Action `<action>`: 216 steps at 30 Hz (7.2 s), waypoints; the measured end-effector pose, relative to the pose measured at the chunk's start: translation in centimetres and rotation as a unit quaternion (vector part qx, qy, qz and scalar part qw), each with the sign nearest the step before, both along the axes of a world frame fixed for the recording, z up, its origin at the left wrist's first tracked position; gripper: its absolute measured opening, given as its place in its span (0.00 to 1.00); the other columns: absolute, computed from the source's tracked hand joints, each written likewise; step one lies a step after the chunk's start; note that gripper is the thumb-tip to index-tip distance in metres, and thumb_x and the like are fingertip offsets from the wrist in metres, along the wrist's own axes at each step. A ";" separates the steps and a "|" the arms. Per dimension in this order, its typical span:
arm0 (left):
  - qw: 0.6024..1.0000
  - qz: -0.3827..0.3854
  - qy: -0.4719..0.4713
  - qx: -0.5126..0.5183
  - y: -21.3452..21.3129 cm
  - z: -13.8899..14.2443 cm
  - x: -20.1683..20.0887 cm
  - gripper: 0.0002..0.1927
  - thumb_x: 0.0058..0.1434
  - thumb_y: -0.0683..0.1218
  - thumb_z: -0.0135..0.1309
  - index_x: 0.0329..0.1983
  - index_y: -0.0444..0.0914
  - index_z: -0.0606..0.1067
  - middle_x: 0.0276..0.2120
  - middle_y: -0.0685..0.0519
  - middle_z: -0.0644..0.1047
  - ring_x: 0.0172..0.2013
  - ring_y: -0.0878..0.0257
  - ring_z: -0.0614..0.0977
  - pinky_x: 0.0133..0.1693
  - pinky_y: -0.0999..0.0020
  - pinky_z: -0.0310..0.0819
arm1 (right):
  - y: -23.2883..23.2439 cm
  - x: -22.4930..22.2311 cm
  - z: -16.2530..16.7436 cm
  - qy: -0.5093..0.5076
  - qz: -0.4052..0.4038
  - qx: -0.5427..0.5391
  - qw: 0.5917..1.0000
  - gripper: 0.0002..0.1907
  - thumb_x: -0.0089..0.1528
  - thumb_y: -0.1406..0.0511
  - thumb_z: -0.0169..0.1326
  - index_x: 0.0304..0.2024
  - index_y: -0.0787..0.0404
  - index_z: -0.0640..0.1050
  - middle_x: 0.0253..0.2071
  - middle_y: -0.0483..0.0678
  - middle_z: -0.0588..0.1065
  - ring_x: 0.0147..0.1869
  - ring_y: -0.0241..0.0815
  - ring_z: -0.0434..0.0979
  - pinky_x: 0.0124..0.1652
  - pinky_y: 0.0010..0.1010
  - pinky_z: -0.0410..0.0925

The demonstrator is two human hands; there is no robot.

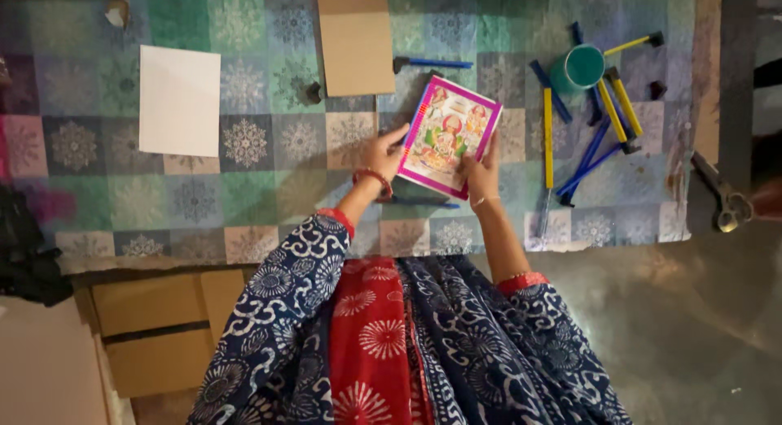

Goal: The person places a pink beaded frame border over a printed religious picture on the table, aligns it, and positions blue and yellow frame sticks around the edges of the picture, pressing and adjusting them to fit. They repeatedly reposition the picture and border pieces to line them up.

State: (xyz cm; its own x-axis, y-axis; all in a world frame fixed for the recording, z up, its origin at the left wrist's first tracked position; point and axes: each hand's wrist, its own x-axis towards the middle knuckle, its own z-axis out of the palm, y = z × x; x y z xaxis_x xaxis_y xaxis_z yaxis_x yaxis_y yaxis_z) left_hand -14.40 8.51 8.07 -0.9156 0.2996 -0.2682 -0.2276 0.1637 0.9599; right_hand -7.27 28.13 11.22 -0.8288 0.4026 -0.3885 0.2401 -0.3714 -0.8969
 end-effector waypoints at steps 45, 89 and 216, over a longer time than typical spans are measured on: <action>0.986 -0.031 -0.124 0.104 -0.3 0.5 -0.2 0.51 0.48 0.26 0.60 0.74 0.52 0.62 0.40 0.46 0.83 0.38 0.60 0.85 0.41 0.64 0.82 | -7.0 8.6 3.4 0.120 0.152 0.707 0.680 0.07 0.59 0.63 0.64 0.40 0.51 0.83 0.39 0.42 0.76 0.46 0.46 0.74 0.45 0.41 0.66; 0.988 0.151 -0.030 0.023 2.7 -1.4 5.0 0.49 0.51 0.32 0.65 0.74 0.52 0.61 0.38 0.49 0.82 0.38 0.63 0.83 0.39 0.66 0.79 | -8.2 11.9 3.8 -0.027 0.247 0.465 0.850 0.15 0.59 0.68 0.62 0.49 0.58 0.80 0.33 0.55 0.77 0.33 0.52 0.79 0.34 0.41 0.72; 0.919 0.256 -0.252 0.162 7.2 -1.5 9.1 0.25 0.57 0.35 0.61 0.56 0.39 0.66 0.42 0.51 0.81 0.35 0.62 0.81 0.28 0.66 0.71 | -0.4 10.5 -1.6 -0.107 -0.105 -0.026 0.988 0.22 0.60 0.63 0.64 0.53 0.68 0.79 0.41 0.47 0.81 0.38 0.35 0.80 0.37 0.26 0.75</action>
State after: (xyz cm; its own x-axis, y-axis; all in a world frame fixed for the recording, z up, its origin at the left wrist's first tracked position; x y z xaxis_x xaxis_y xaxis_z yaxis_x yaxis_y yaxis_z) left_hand -5.35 15.70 6.57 -0.7426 0.0034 -0.6697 -0.6247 -0.3639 0.6908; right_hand 3.21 27.78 9.61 -0.6263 0.5317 -0.5701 0.3348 -0.4769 -0.8127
